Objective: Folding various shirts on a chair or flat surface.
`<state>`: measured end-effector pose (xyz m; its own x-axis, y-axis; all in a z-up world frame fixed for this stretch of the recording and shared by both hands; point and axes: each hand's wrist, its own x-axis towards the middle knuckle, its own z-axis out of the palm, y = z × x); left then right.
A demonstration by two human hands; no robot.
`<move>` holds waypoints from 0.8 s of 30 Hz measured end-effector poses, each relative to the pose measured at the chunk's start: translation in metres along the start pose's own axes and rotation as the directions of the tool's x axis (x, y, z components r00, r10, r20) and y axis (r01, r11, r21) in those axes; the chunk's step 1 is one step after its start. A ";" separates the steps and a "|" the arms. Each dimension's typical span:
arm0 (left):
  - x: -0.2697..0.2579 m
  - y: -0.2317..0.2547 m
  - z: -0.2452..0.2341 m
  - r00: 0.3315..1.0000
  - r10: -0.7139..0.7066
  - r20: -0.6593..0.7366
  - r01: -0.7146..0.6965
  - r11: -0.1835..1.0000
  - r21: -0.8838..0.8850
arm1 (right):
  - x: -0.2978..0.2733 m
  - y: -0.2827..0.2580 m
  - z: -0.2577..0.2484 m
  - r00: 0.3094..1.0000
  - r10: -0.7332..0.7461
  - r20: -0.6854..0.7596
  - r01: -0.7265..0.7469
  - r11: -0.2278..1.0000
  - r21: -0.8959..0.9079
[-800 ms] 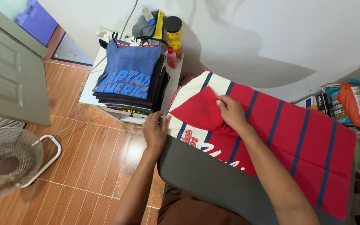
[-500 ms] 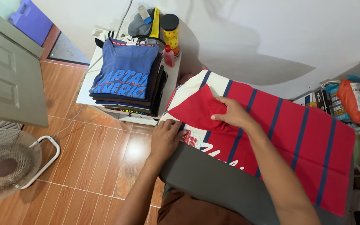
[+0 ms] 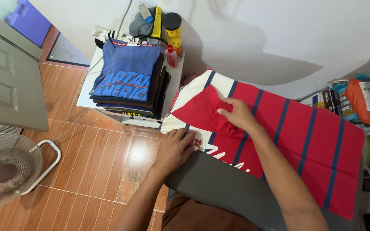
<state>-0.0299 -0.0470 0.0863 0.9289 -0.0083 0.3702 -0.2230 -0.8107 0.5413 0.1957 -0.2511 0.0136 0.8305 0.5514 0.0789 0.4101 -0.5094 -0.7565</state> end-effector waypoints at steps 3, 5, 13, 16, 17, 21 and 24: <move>-0.003 -0.016 0.014 0.997 -0.058 -0.043 0.058 0.998 -0.003 | -0.018 -0.059 -0.014 0.985 -0.168 0.040 0.164 0.983 0.082; -0.003 -0.022 0.022 0.993 -0.102 -0.058 0.100 0.995 -0.022 | -0.033 -0.068 -0.008 0.956 -0.268 0.119 0.276 0.960 -0.053; 0.002 -0.029 0.027 0.921 -0.384 -0.063 0.383 0.923 -0.020 | -0.086 -0.074 -0.001 0.785 -0.590 0.190 0.615 0.703 -0.357; 0.017 -0.016 0.023 0.977 0.039 -0.209 -0.019 0.995 0.099 | -0.095 -0.052 0.002 0.802 -0.577 0.157 0.585 0.703 -0.404; 0.019 -0.020 0.030 0.980 0.117 -0.162 -0.082 0.975 0.208 | -0.097 -0.043 0.002 0.787 -0.596 0.159 0.600 0.679 -0.423; 0.016 -0.037 0.044 0.984 0.086 -0.155 -0.050 0.974 0.223 | -0.108 -0.020 -0.001 0.815 -0.564 0.131 0.552 0.688 -0.472; 0.030 -0.034 0.038 0.948 -0.160 -0.275 0.209 0.965 0.157 | -0.104 -0.066 -0.018 0.779 -0.621 0.083 0.562 0.635 -0.530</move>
<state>0.0165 -0.0419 0.0505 0.8349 0.2834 0.4718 0.0251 -0.8760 0.4817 0.0889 -0.2869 0.0675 0.3612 0.8009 0.4775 0.9271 -0.3633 -0.0920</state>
